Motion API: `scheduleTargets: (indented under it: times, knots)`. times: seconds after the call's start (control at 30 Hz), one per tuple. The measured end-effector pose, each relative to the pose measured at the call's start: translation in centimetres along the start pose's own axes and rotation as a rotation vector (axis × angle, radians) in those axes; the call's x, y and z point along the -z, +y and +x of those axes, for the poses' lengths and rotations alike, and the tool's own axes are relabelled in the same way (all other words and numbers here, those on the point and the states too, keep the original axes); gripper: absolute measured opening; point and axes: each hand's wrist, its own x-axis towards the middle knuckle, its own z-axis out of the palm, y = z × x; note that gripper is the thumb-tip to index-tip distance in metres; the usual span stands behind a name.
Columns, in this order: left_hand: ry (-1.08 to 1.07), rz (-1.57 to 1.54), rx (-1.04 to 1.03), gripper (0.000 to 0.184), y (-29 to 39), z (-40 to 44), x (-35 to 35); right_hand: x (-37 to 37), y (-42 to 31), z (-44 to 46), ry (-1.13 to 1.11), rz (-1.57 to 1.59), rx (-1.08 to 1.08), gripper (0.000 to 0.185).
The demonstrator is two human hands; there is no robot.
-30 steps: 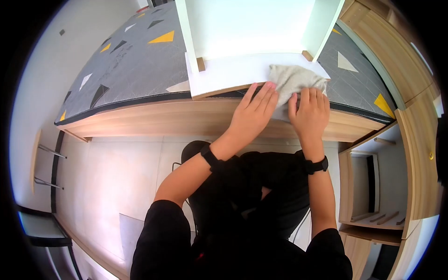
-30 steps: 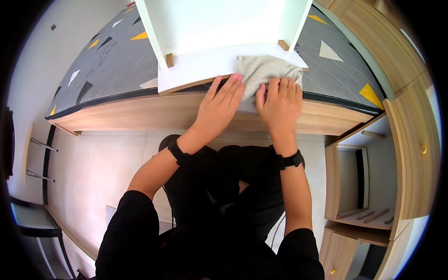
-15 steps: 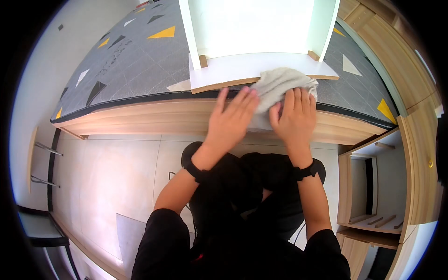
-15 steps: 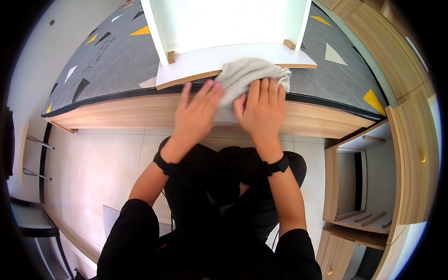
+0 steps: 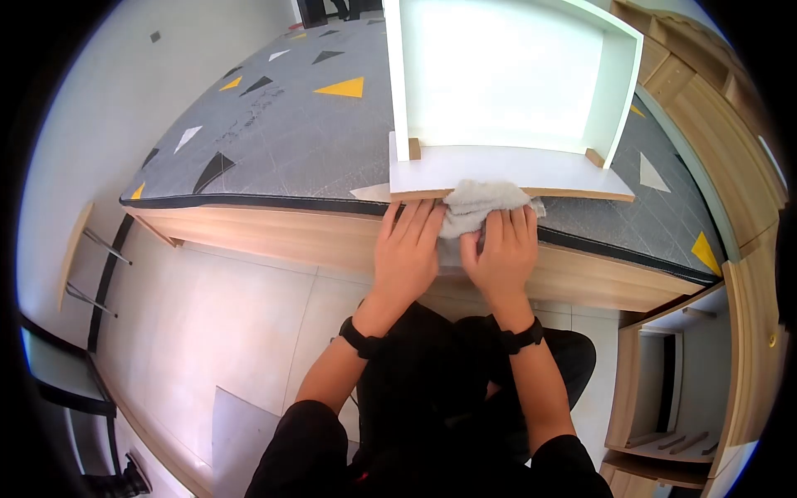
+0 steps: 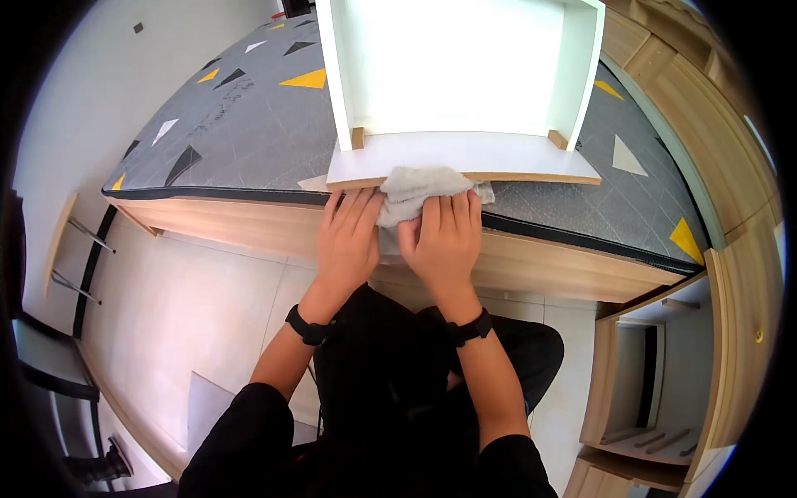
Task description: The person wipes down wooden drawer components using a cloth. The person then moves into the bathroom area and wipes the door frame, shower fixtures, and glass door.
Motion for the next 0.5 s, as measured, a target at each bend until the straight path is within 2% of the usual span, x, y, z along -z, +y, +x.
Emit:
scheduleTargets:
  times: [0.17, 0.33, 0.5]
  knots:
    - [0.012, -0.049, 0.059, 0.044, 0.1, -0.1, -0.2, -0.6, -0.4, 0.9, -0.079, 0.124, -0.03, 0.015]
    - [0.117, -0.063, 0.194, 0.045, -0.4, -0.1, -1.3, -2.2, -1.3, 1.6, -0.04, 0.265, 0.066, 0.018]
    - [0.122, -0.102, 0.19, 0.043, 2.6, 0.9, -2.5, -0.5, 1.5, 0.9, -0.012, 0.245, 0.141, 0.017]
